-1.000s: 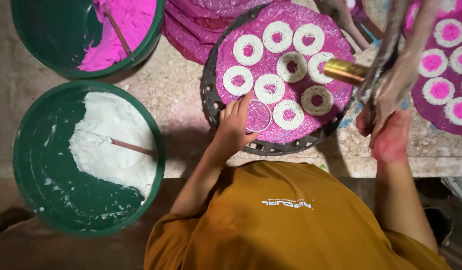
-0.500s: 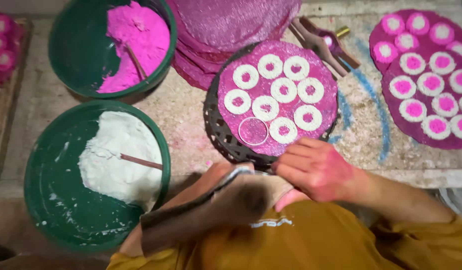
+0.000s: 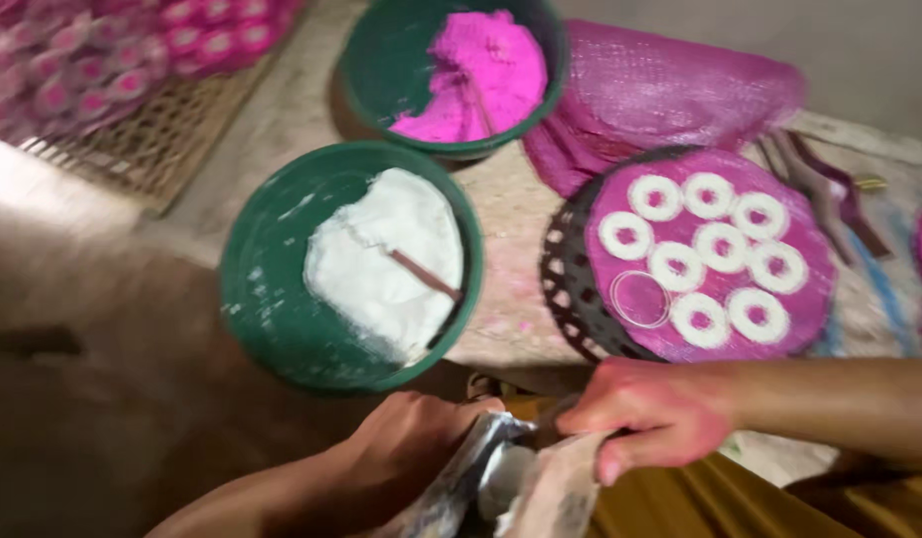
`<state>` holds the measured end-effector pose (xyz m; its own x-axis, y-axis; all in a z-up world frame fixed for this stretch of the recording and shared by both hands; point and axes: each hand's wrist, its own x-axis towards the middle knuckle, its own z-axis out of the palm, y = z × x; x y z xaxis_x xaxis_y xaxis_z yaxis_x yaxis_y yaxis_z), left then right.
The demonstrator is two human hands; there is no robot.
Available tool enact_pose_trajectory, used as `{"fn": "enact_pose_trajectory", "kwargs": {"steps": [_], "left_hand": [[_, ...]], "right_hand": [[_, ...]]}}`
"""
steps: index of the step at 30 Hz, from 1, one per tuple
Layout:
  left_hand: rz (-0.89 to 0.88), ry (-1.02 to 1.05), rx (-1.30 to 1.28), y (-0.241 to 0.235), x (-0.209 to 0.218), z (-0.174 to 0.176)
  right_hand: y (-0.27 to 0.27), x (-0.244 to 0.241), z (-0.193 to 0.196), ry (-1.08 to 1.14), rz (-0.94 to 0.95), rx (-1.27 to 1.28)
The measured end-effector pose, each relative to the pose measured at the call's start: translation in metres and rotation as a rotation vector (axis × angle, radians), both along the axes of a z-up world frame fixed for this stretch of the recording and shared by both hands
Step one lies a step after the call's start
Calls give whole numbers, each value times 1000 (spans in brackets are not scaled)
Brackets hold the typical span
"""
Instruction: The person uses a wooden tool to scoop white paste from a green bowl and applies it into circular molds on a pink glittery tray. They repeat this process to create multiple white rings, then scoop pink paste and fill the centers of the white rings.
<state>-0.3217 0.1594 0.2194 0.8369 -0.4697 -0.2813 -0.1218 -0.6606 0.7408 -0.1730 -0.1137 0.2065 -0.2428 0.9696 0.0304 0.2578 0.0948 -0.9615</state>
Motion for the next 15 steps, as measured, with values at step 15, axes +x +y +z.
{"fn": "enact_pose_trajectory", "kwargs": {"steps": [15], "left_hand": [[580, 546, -1561, 92, -27, -149]], "right_hand": [[169, 98, 22, -1615, -402, 885]]}}
